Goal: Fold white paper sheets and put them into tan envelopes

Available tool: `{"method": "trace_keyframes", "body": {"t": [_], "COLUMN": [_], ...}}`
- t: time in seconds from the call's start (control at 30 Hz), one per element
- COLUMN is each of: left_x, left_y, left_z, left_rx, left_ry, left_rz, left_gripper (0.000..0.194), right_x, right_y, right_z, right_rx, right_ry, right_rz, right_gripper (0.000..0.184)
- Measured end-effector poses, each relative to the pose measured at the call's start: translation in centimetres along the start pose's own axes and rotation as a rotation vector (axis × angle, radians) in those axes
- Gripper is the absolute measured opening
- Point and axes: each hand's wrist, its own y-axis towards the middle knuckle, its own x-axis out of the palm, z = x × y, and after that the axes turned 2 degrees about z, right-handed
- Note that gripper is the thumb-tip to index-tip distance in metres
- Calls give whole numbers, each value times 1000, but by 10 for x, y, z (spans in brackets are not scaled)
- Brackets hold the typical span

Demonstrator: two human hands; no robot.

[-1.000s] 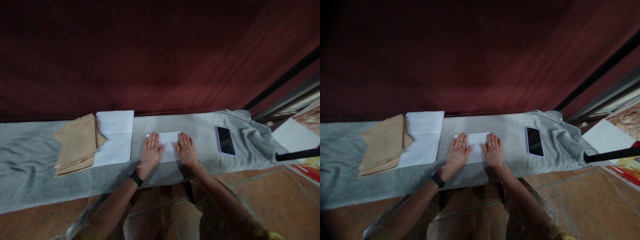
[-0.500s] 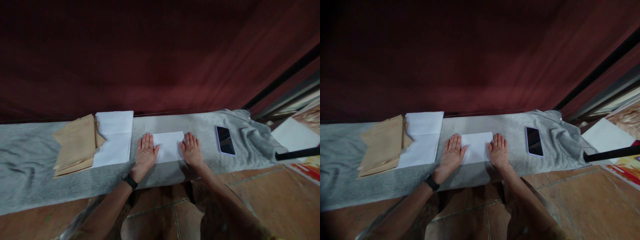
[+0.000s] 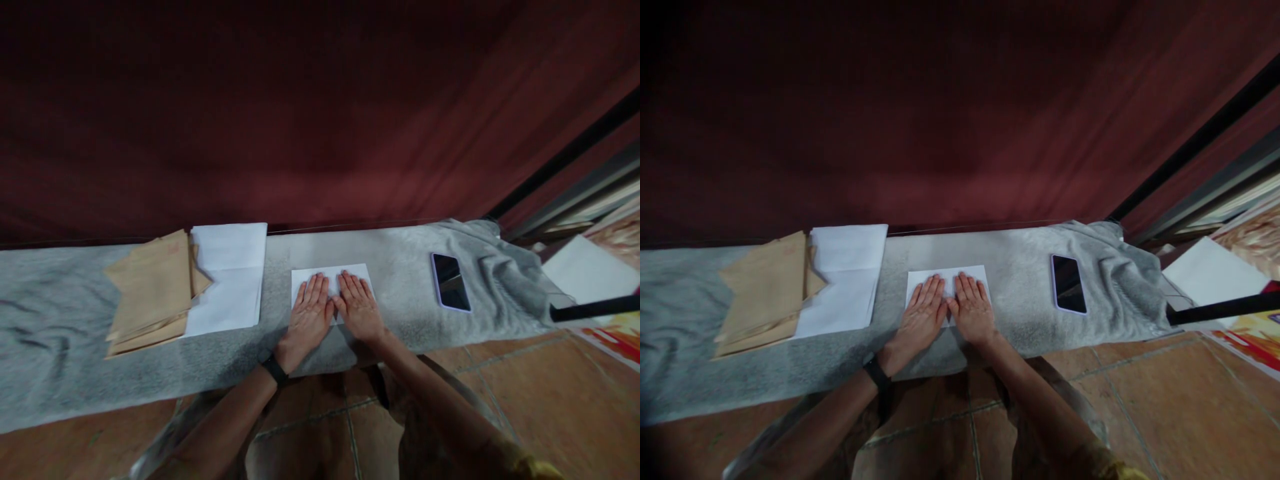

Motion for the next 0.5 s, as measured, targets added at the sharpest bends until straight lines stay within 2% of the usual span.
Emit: {"method": "trace_keyframes", "body": {"t": [0.5], "left_x": [-7], "left_y": [-9], "left_z": [-23], "left_rx": [-96], "left_ry": [87], "left_rz": [10], "left_gripper": [63], "right_x": [2], "right_y": [-9], "right_z": [32], "right_rx": [98], "right_ry": [-45], "right_rz": [82], "right_gripper": [63]}}
